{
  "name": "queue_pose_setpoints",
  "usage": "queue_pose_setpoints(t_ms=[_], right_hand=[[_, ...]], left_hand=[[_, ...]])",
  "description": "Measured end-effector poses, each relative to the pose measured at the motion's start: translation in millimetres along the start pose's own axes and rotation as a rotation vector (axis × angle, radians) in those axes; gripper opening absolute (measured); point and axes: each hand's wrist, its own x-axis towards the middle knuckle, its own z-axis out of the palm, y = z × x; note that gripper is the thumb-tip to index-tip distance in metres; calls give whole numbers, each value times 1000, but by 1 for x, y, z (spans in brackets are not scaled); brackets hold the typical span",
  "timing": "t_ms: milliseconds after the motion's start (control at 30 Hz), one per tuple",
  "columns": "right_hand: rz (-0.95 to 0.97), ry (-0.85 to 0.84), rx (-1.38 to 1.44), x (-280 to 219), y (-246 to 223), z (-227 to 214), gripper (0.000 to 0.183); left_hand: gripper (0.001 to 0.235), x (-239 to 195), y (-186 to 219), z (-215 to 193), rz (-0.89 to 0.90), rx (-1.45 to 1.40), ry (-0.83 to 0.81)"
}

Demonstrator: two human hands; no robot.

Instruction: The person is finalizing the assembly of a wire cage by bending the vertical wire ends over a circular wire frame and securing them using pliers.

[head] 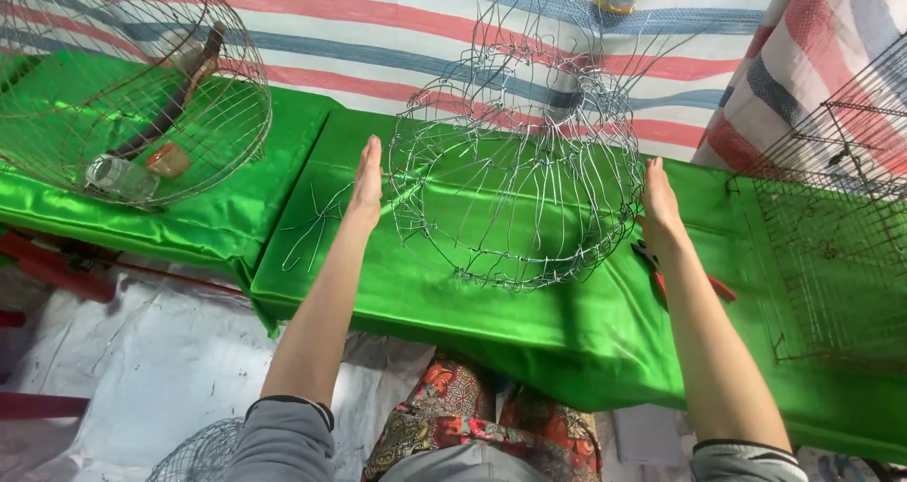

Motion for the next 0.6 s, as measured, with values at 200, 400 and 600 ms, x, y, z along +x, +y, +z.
queue_pose_setpoints(t_ms=[200,400,600], right_hand=[[92,20,89,32,37,0,85],[84,113,87,74,79,-7,82],[16,199,86,81,92,-2,78]], left_hand=[[107,13,-27,-4,-167,-191,-138],[103,23,-39,-8,-213,-273,-208],[87,30,-39,-9,-184,-274,-214]])
